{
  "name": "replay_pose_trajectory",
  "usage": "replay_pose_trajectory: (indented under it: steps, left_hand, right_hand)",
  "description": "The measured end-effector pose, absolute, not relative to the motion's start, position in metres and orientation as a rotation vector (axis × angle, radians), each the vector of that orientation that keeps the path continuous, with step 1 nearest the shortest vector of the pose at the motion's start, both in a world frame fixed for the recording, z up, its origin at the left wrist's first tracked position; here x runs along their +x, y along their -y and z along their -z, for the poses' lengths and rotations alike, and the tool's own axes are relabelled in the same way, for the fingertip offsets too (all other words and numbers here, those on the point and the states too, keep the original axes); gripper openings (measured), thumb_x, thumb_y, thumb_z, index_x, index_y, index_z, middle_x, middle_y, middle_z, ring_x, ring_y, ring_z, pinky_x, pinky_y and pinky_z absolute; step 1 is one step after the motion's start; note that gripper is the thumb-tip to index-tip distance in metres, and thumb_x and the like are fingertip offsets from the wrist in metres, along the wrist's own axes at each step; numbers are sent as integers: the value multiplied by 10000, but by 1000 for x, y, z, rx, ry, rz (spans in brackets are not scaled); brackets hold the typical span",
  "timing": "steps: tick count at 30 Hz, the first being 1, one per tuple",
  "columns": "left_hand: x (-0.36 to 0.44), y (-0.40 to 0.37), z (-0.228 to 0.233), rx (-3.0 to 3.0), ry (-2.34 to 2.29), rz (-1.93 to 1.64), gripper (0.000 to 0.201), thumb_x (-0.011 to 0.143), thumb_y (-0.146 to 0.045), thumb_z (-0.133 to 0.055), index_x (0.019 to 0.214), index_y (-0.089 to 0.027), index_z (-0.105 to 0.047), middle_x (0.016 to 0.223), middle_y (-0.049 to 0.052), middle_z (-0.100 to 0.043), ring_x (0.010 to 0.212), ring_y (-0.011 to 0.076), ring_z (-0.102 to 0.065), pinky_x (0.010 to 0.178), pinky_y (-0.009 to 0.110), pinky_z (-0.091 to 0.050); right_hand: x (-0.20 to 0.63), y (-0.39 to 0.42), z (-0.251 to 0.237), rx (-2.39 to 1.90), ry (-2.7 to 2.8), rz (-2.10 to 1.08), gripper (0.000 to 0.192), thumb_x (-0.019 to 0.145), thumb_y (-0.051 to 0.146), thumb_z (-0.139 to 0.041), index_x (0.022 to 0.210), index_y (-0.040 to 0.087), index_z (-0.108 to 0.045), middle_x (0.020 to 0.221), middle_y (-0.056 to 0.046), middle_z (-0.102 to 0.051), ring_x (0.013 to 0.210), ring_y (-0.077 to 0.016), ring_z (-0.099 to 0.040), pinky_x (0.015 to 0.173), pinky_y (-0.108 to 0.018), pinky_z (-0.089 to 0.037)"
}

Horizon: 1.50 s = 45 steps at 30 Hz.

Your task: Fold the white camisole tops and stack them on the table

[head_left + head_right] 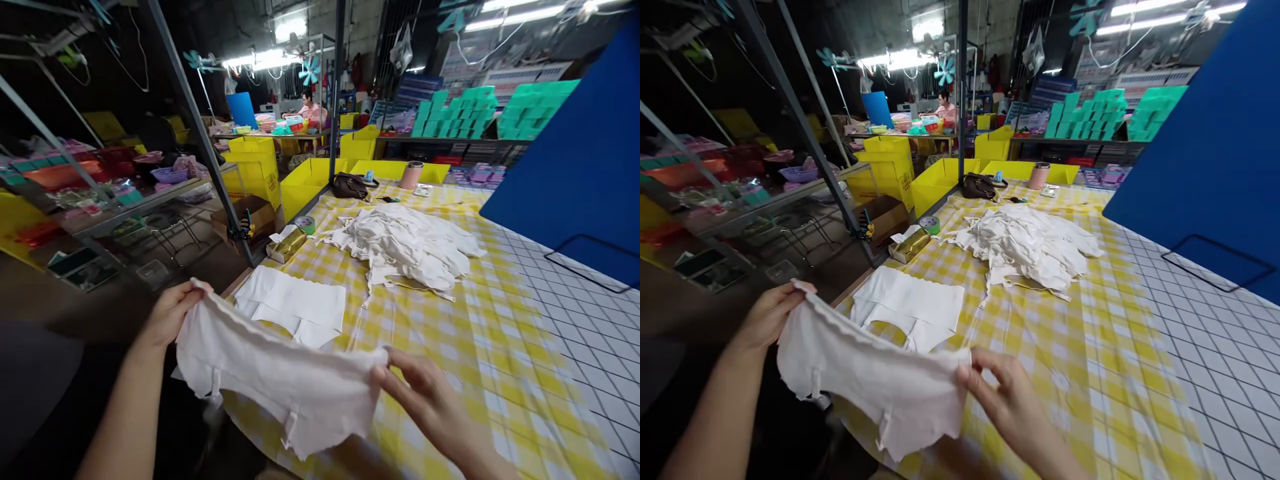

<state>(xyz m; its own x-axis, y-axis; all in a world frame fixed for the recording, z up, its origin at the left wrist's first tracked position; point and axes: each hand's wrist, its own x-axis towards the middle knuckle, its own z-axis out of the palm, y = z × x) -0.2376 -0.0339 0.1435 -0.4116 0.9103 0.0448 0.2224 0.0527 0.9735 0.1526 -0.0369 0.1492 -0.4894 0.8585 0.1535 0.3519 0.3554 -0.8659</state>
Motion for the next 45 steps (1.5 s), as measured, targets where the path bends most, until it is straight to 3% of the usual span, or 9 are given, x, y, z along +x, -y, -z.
replay_pose_trajectory:
  steps: [3,9,16,22,28,34,38,40,45]
  left_hand:
    - [-243,-10,-116,1145,-1769,-1272,363,498,-460,-697,669,-146,-633,637,17,-618,617,160,-529,547,224,-401]
    - [-246,-82,-64,1414,-2079,-906,335,646,-459,-564,582,-130,-576,516,-9,-526,590,161,-507,501,203,-321]
    - [-252,-119,-46,1517,-2258,-654,237,741,-313,-515,591,-144,-588,565,12,-554,621,152,-515,537,221,-293]
    - [-241,-124,-32,1510,-2429,-441,226,807,-350,-494,757,-179,-633,817,78,-658,830,226,-592,623,252,-366]
    - [-232,-116,-34,1637,-2555,-265,290,867,-400,-430,936,-176,-601,929,106,-647,868,253,-606,668,295,-413]
    - [-215,-102,-37,1922,-2818,-314,412,879,-365,-418,1160,-70,-479,1024,157,-562,946,289,-538,711,339,-423]
    - [-185,-88,-41,2142,-2769,-510,387,892,-357,-374,1148,-93,-494,991,140,-560,908,278,-526,718,353,-416]
    - [-163,-83,-42,2283,-2617,-619,367,895,-349,-367,1125,-100,-510,991,135,-570,910,271,-530,727,358,-418]
    - [-109,-72,-40,2464,-2206,-881,312,888,-302,-396,1121,-129,-509,1017,118,-584,939,262,-542,743,378,-441]
  right_hand:
    - [122,-11,-106,-1163,1862,-1193,360,830,463,-416,613,184,-478,565,14,-480,553,-121,-458,499,-225,-358]
    - [90,-88,-39,-1642,1859,-930,283,742,321,-436,495,197,-370,467,38,-384,488,-108,-387,490,-233,-271]
    - [86,-112,-27,-1876,1886,-715,281,791,290,-425,529,191,-429,497,15,-451,518,-123,-423,503,-241,-234]
    - [82,-114,-23,-2008,1942,-585,239,829,292,-437,674,174,-575,678,-54,-616,636,-152,-525,536,-243,-255]
    - [83,-110,-20,-2029,1998,-456,206,847,291,-448,785,173,-605,712,-71,-642,665,-181,-568,584,-261,-313]
    - [136,-142,-39,-1934,1885,-117,290,837,230,-441,1098,133,-525,1078,-133,-566,1014,-246,-490,804,-312,-350]
    - [188,-193,-67,-1954,1569,178,389,836,273,-431,1167,80,-497,1126,-196,-491,1025,-303,-430,792,-373,-344]
    - [204,-216,-77,-1961,1550,202,370,828,294,-450,1136,108,-538,1117,-187,-500,1003,-305,-434,755,-375,-346]
    - [215,-235,-91,-1947,1669,133,191,806,251,-483,780,166,-651,879,-119,-605,869,-260,-500,698,-348,-343]
